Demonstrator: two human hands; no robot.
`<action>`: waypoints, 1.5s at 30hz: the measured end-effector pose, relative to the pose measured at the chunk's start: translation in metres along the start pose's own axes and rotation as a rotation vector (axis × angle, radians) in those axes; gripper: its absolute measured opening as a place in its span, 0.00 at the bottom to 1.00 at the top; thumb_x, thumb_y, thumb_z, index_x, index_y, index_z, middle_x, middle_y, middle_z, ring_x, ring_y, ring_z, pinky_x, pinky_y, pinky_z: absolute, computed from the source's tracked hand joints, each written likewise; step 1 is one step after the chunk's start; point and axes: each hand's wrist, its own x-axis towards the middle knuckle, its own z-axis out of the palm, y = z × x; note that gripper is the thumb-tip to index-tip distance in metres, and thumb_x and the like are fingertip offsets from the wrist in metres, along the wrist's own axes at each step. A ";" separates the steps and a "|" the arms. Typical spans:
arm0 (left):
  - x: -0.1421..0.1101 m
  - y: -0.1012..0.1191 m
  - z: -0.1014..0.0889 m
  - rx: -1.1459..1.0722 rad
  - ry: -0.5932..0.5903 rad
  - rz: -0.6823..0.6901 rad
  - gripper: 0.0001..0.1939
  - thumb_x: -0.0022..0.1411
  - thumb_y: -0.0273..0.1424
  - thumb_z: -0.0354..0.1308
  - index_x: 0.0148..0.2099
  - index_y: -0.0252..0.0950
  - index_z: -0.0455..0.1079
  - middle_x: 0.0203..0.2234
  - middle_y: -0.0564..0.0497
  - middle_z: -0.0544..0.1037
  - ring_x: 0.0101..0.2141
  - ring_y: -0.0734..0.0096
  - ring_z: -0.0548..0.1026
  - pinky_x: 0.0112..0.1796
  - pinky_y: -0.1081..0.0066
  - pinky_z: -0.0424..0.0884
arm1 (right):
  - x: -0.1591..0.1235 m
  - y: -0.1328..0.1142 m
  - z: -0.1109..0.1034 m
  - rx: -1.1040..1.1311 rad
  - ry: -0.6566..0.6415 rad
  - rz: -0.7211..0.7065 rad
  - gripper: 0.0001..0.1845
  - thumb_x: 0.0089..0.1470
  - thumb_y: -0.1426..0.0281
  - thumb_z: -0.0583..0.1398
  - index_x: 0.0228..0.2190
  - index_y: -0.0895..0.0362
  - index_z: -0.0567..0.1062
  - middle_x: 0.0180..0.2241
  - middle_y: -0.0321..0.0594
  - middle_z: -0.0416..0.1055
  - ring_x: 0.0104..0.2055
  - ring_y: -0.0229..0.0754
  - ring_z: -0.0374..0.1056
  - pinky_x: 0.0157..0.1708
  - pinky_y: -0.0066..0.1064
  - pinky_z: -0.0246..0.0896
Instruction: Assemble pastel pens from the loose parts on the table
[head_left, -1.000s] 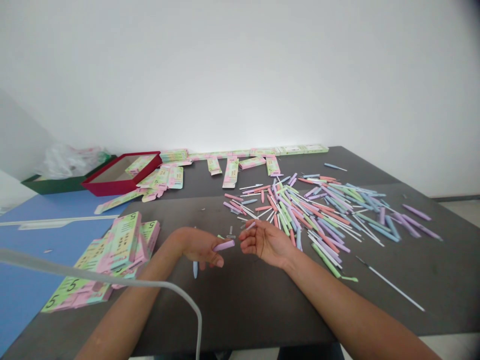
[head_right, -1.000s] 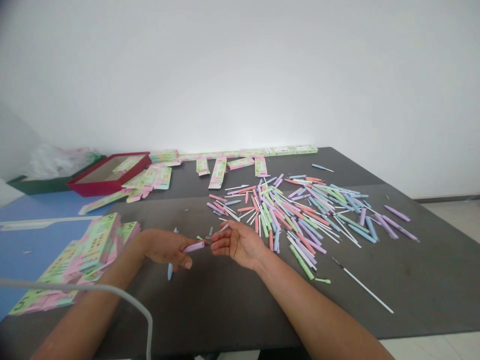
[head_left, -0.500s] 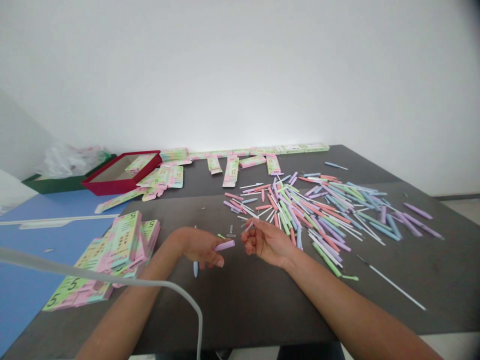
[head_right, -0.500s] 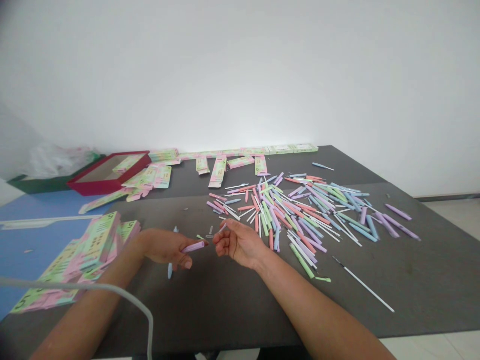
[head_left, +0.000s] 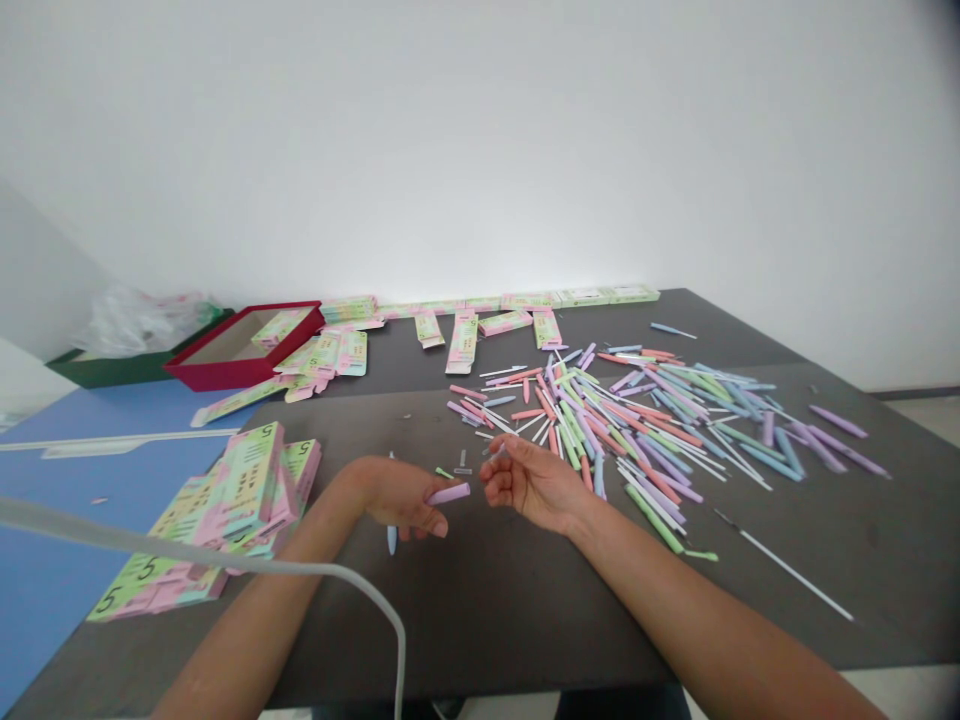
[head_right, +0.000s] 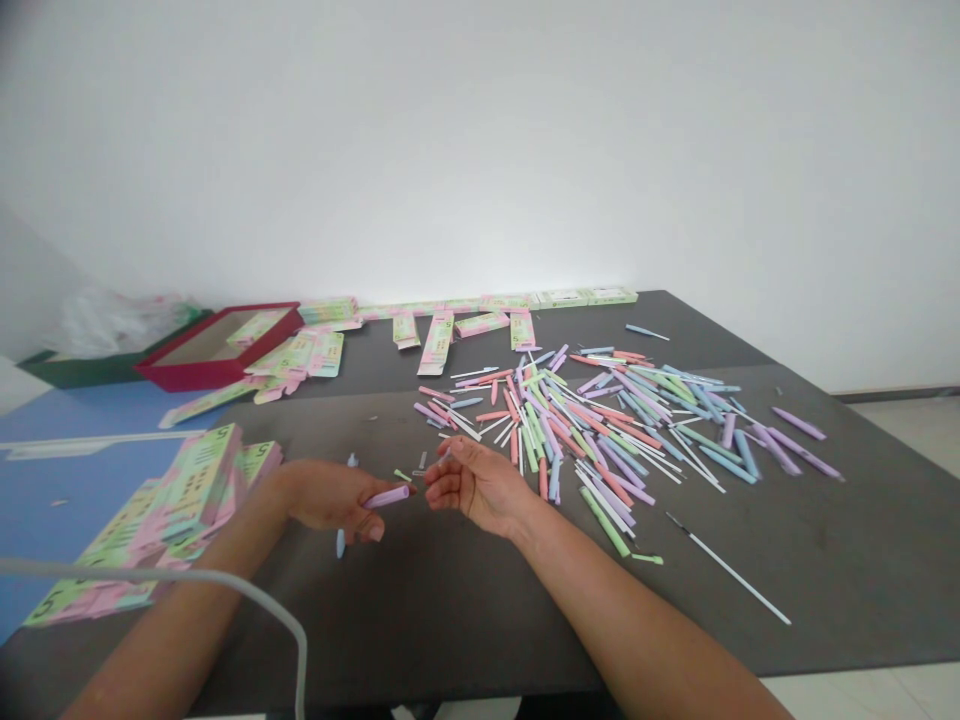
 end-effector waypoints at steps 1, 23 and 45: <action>0.000 0.000 0.000 0.003 0.002 -0.003 0.11 0.58 0.36 0.54 0.40 0.35 0.67 0.28 0.50 0.78 0.28 0.66 0.75 0.30 0.70 0.71 | 0.000 0.000 0.000 -0.007 0.005 -0.001 0.13 0.57 0.60 0.57 0.37 0.57 0.66 0.28 0.40 0.75 0.25 0.38 0.72 0.26 0.29 0.68; -0.003 0.004 0.001 0.018 -0.007 0.009 0.10 0.59 0.36 0.53 0.38 0.35 0.64 0.27 0.49 0.78 0.30 0.65 0.76 0.31 0.71 0.70 | 0.005 0.010 0.003 -0.608 0.106 -0.208 0.10 0.56 0.63 0.56 0.35 0.57 0.66 0.28 0.36 0.74 0.20 0.34 0.69 0.22 0.26 0.63; -0.001 0.007 0.004 0.012 -0.050 -0.022 0.15 0.60 0.32 0.53 0.48 0.33 0.64 0.30 0.46 0.78 0.31 0.64 0.77 0.29 0.72 0.71 | -0.002 0.009 0.008 -0.748 0.108 -0.337 0.09 0.57 0.70 0.53 0.41 0.53 0.58 0.25 0.30 0.70 0.22 0.34 0.66 0.24 0.27 0.60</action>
